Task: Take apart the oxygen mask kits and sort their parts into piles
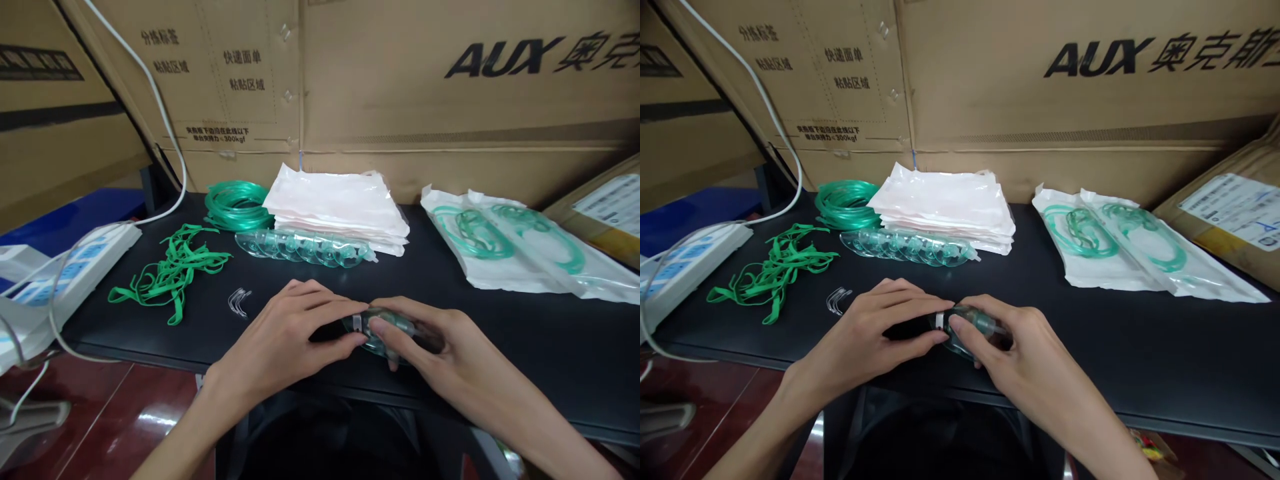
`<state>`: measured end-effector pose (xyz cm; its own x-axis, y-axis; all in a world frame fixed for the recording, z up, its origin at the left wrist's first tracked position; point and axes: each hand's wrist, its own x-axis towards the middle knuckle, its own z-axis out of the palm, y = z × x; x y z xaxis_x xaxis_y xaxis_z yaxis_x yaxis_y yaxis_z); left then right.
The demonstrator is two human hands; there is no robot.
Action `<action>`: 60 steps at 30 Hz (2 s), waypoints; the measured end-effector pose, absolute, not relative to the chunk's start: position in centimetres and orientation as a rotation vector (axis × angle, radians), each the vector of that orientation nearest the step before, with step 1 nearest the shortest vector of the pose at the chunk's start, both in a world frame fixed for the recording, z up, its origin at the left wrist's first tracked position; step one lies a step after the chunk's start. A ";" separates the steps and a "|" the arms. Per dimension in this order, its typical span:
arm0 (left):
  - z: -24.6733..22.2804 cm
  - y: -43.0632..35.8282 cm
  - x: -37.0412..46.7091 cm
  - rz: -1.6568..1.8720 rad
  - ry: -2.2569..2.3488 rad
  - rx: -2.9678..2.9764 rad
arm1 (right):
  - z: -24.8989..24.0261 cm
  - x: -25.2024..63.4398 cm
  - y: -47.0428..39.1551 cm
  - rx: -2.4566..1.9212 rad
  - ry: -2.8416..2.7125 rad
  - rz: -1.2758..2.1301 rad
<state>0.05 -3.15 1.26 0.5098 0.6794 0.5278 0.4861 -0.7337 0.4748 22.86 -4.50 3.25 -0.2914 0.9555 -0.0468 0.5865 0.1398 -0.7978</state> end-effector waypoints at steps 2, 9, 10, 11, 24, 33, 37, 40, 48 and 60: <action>1.6 -3.2 0.1 1.058 1.020 2.478 | 3.2 23.0 -4.3 -1.440 -1.926 0.961; 2.2 -3.4 -2.8 0.979 1.217 2.408 | 2.5 25.4 -3.6 -1.423 -1.876 0.670; 2.2 -3.5 -3.7 0.941 1.258 2.420 | 2.4 25.9 -3.7 -1.435 -1.870 0.652; 2.1 -3.5 -4.7 0.897 1.297 2.442 | 2.3 26.4 -3.8 -1.445 -1.862 0.639; 0.7 -4.0 -11.6 0.647 1.550 2.550 | 3.6 27.6 -1.4 -1.467 -1.897 0.485; 4.4 0.1 -4.0 0.952 1.326 2.622 | 4.8 25.6 4.1 -1.321 -2.053 0.338; 4.5 3.6 -1.4 0.957 1.212 2.684 | 4.5 24.4 4.7 -1.267 -2.110 0.307; 3.7 5.1 -0.7 0.975 1.160 2.710 | 4.3 24.0 4.8 -1.240 -2.138 0.296; 2.5 5.7 -0.8 1.030 1.127 2.693 | 3.9 23.0 4.9 -1.165 -2.175 0.277; 1.8 5.5 -0.7 1.195 1.125 2.709 | 4.5 24.8 3.1 -1.282 -2.144 -0.038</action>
